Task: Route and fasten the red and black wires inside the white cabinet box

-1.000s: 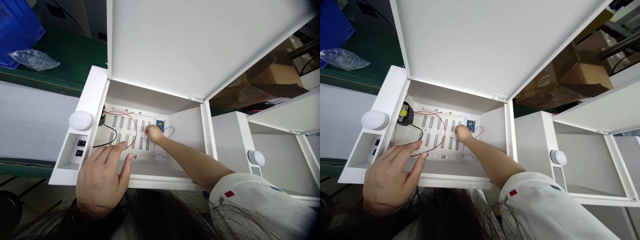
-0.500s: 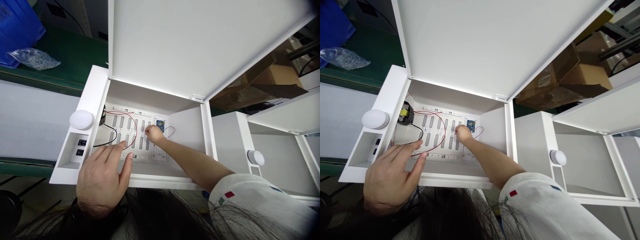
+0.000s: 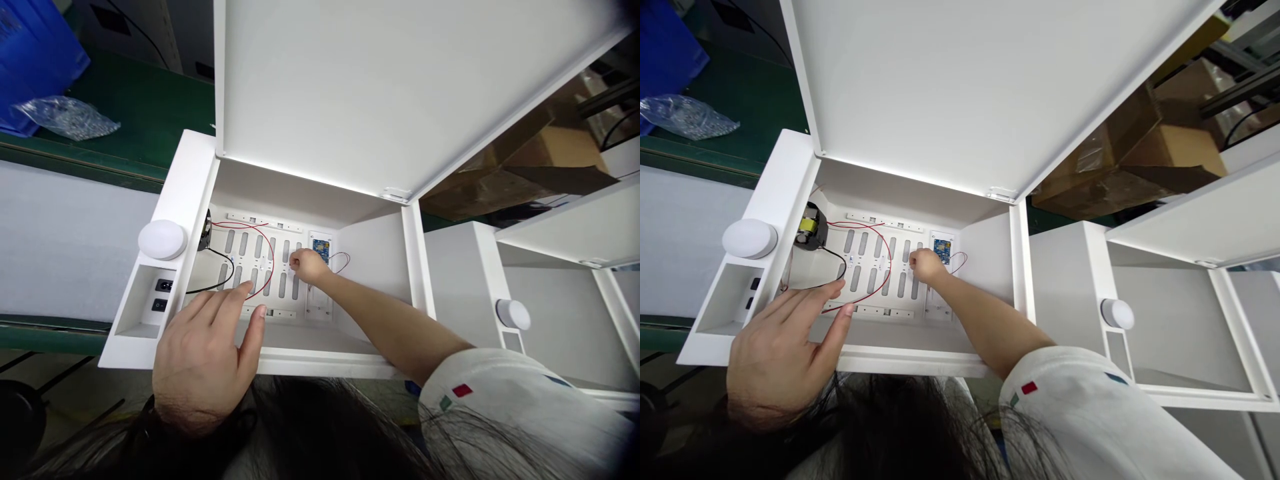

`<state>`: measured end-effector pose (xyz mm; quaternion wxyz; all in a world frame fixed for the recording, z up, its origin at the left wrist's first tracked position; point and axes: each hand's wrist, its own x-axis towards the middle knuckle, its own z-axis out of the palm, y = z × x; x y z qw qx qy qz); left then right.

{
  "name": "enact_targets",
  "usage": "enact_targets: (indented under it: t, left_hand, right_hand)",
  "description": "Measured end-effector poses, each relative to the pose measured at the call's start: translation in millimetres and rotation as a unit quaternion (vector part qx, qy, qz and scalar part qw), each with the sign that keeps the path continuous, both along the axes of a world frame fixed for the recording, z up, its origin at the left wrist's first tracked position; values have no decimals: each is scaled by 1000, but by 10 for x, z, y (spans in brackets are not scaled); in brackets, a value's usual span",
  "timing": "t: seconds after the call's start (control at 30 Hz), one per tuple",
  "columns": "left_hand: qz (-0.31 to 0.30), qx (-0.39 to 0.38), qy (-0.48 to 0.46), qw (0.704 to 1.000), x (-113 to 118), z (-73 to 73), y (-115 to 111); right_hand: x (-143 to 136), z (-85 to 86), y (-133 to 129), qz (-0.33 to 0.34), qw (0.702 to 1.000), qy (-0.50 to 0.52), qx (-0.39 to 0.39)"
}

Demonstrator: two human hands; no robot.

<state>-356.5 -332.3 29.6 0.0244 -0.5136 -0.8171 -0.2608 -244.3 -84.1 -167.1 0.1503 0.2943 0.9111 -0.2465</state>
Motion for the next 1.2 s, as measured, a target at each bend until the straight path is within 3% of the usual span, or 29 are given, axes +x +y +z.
enact_targets:
  t: [0.23,0.4,0.7,0.83,1.03,1.13,1.2]
  left_hand:
    - [-1,1,-3,1000,-6,-4,-12]
    - [-3,0,-3,1000,-4,-4,-12]
    - [-3,-2,1,1000,-3,1,-8]
    - [1,-1,-1,1000,-4,-15,-10]
    - [-3,-1,1,1000,-3,-25,-17]
    - [-5,-4,-6,1000,-3,-13,-18]
    - [-2,-5,-14,1000,-6,-1,-10]
  right_hand:
    - [15,46,48,14,1000,-16,-4]
    - [-11,98,47,-16,1000,6,13]
    - [-24,45,16,28,1000,-10,9]
    - [-29,104,5,107,993,-36,38]
    - [-136,390,-99,208,969,-134,24]
    - [-249,687,-106,218,950,-220,-48]
    - [-327,985,-59,202,947,-228,-100]
